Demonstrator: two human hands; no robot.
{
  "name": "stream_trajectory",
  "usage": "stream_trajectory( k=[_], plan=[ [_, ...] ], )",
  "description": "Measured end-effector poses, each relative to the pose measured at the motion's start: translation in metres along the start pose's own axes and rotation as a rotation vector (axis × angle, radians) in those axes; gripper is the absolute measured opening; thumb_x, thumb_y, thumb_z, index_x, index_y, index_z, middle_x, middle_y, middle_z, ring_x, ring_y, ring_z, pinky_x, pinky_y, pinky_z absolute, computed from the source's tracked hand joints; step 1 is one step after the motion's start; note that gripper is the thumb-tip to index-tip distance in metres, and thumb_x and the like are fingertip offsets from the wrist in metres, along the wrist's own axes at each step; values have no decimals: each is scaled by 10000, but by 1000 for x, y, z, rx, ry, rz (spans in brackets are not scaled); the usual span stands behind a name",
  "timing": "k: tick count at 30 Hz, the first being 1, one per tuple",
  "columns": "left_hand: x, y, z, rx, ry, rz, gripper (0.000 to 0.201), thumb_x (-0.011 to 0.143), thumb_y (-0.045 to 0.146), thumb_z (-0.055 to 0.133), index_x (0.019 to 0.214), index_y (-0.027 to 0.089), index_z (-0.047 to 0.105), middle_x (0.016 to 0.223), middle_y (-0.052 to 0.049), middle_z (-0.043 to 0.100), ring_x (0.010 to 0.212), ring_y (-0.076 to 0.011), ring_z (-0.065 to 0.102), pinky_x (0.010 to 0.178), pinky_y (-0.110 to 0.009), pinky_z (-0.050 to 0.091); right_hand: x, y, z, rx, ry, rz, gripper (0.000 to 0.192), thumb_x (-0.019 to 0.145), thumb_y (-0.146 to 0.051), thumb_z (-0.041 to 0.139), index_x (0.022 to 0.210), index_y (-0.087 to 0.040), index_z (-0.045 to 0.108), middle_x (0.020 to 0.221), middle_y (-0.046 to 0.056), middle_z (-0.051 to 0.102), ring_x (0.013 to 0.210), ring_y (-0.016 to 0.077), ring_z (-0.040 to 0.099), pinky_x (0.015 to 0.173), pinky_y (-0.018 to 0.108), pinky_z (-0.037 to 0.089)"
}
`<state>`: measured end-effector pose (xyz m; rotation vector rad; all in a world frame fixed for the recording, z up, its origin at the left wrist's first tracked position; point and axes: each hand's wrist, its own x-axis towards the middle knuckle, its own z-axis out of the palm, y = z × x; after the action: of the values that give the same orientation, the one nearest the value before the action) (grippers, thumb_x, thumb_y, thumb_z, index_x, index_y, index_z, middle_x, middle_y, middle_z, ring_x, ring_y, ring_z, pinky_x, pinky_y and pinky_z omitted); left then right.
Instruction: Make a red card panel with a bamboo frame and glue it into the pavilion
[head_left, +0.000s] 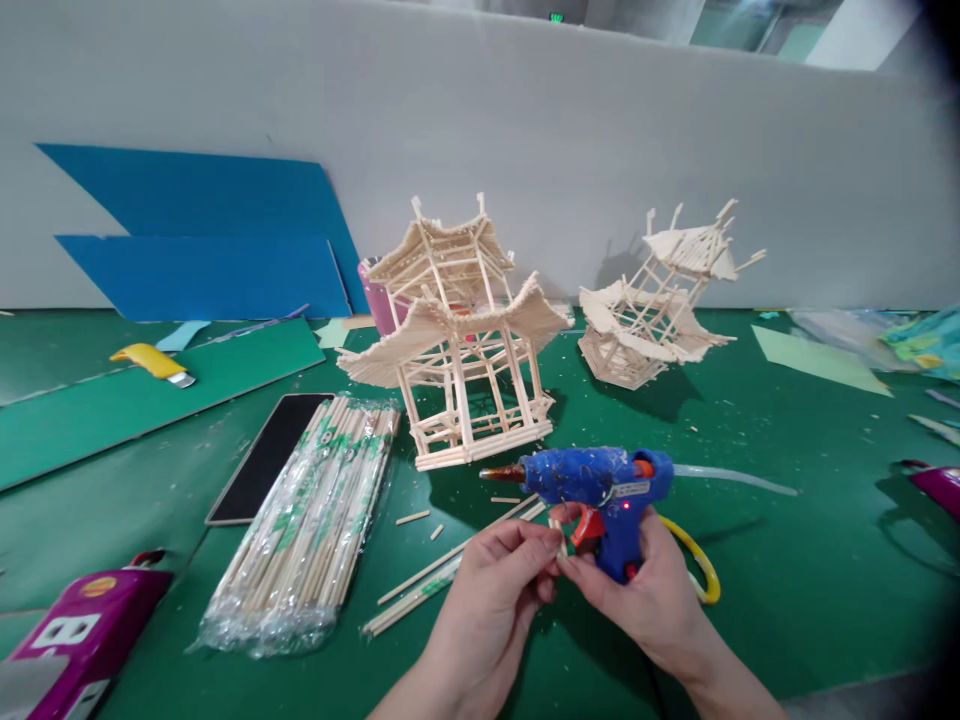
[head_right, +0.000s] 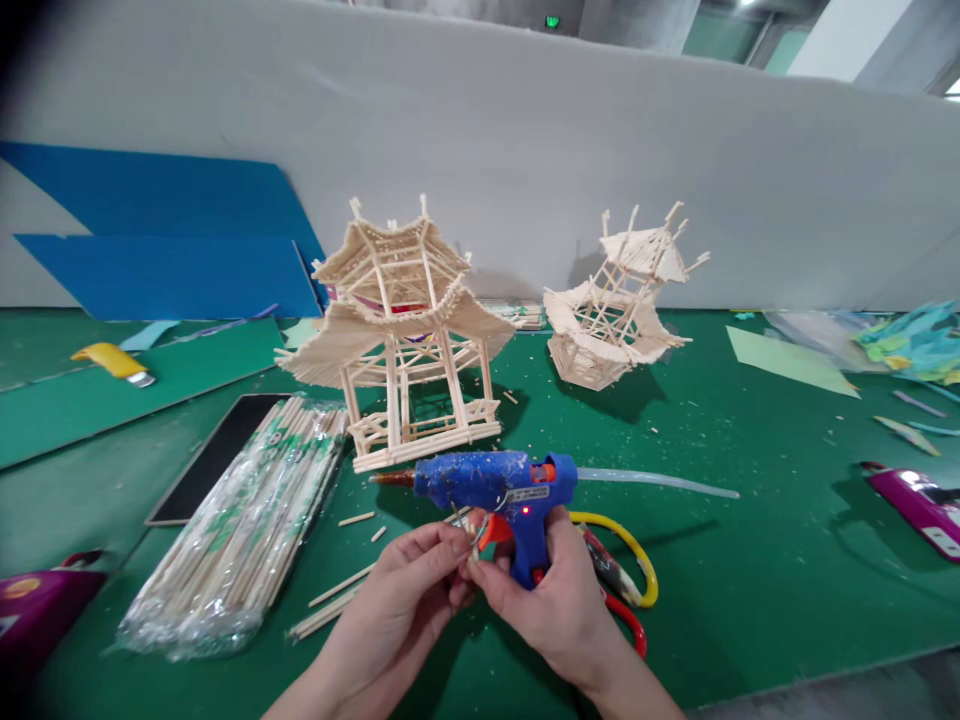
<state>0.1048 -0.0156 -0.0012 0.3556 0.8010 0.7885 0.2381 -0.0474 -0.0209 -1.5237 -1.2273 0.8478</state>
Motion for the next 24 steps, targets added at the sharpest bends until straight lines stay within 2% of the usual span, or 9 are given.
stream_trajectory(
  k=[9, 15, 24],
  plan=[
    [1, 2, 1, -9, 20, 14, 113, 570, 170, 733, 562, 114, 635, 502, 7, 551, 451, -49, 428, 488, -169, 326, 0, 1, 1, 70, -32, -44, 299, 642, -255, 705, 877, -220, 523, 679, -4, 691, 531, 165, 652, 496, 252, 551],
    [1, 3, 1, -30, 8, 6, 100, 633, 164, 694, 587, 108, 626, 497, 11, 536, 459, -49, 428, 506, -171, 335, 0, 1, -1, 82, -30, -53, 307, 642, -241, 705, 898, -210, 540, 677, -5, 677, 511, 150, 631, 481, 241, 541],
    [2, 1, 1, -39, 22, 4, 68, 597, 126, 692, 583, 110, 627, 495, 11, 541, 446, -48, 430, 488, -170, 327, 0, 0, 3, 94, -29, -76, 301, 659, -219, 700, 904, -209, 526, 710, 4, 702, 553, 163, 666, 514, 239, 557]
  ],
)
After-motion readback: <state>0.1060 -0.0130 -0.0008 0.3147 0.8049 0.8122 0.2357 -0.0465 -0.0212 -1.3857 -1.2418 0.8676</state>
